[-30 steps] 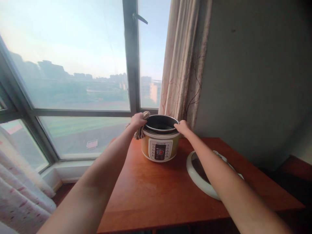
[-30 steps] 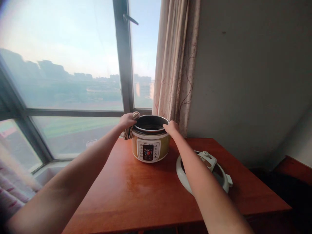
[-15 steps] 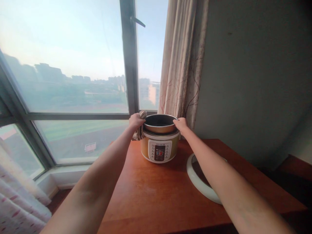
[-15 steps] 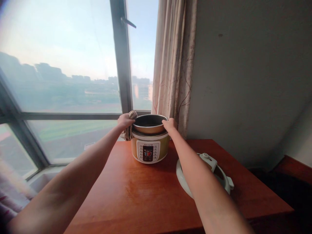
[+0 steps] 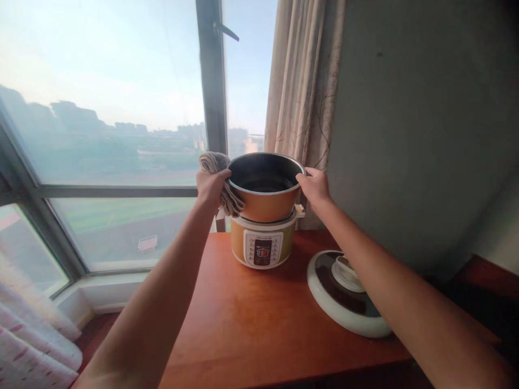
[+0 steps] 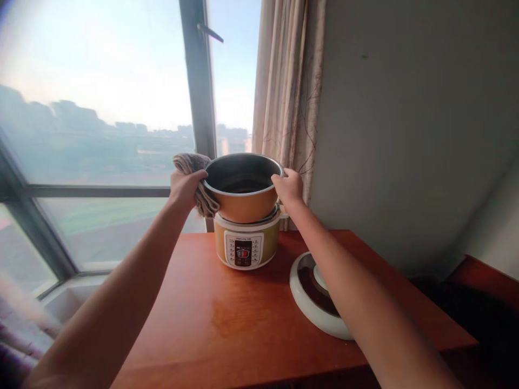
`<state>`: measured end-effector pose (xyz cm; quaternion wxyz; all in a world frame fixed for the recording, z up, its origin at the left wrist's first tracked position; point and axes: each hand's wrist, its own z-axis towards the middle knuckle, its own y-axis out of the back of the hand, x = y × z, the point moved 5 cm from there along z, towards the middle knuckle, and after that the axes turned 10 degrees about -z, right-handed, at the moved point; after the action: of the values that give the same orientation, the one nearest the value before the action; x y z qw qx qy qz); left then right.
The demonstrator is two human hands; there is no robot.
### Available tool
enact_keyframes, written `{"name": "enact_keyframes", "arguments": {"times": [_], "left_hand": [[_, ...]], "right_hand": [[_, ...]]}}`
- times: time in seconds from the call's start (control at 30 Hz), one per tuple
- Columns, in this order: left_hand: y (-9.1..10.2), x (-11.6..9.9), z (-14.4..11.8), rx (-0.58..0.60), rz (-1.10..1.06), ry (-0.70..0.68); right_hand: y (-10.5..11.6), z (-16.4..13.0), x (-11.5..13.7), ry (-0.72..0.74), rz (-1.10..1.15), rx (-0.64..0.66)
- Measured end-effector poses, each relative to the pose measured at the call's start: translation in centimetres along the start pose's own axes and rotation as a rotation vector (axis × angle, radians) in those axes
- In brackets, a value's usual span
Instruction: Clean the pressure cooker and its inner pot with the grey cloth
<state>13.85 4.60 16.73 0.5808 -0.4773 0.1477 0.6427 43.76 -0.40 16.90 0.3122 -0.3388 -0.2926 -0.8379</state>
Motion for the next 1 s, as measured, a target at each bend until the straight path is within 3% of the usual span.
{"name": "enact_keyframes", "arguments": {"times": [0.17, 0.33, 0.53, 0.73, 0.87, 1.0], "left_hand": [[2.0, -2.9, -4.5, -0.041, -0.054, 0.020], [5.0, -2.9, -9.3, -0.041, -0.122, -0.004], [7.5, -3.3, -13.0, 0.038, -0.135, 0.026], [10.1, -4.0, -17.2, 0.030, -0.035, 0.029], [12.3, -3.3, -20.5, 0.012, 0.066, 0.086], [13.9, -1.2, -23.1, 0.076, 0.145, 0.232]], "right_hand": [[2.3, -4.2, 0.2, -0.063, 0.126, 0.009], [3.6, -9.7, -0.6, -0.128, 0.258, 0.058], [5.2, -14.8, -1.0, -0.154, 0.230, 0.055], [6.9, -20.6, -1.2, -0.251, 0.193, 0.040], [7.4, -24.9, -2.5, -0.355, 0.192, 0.024], [7.1, -28.3, -4.4, -0.462, 0.214, 0.019]]}}
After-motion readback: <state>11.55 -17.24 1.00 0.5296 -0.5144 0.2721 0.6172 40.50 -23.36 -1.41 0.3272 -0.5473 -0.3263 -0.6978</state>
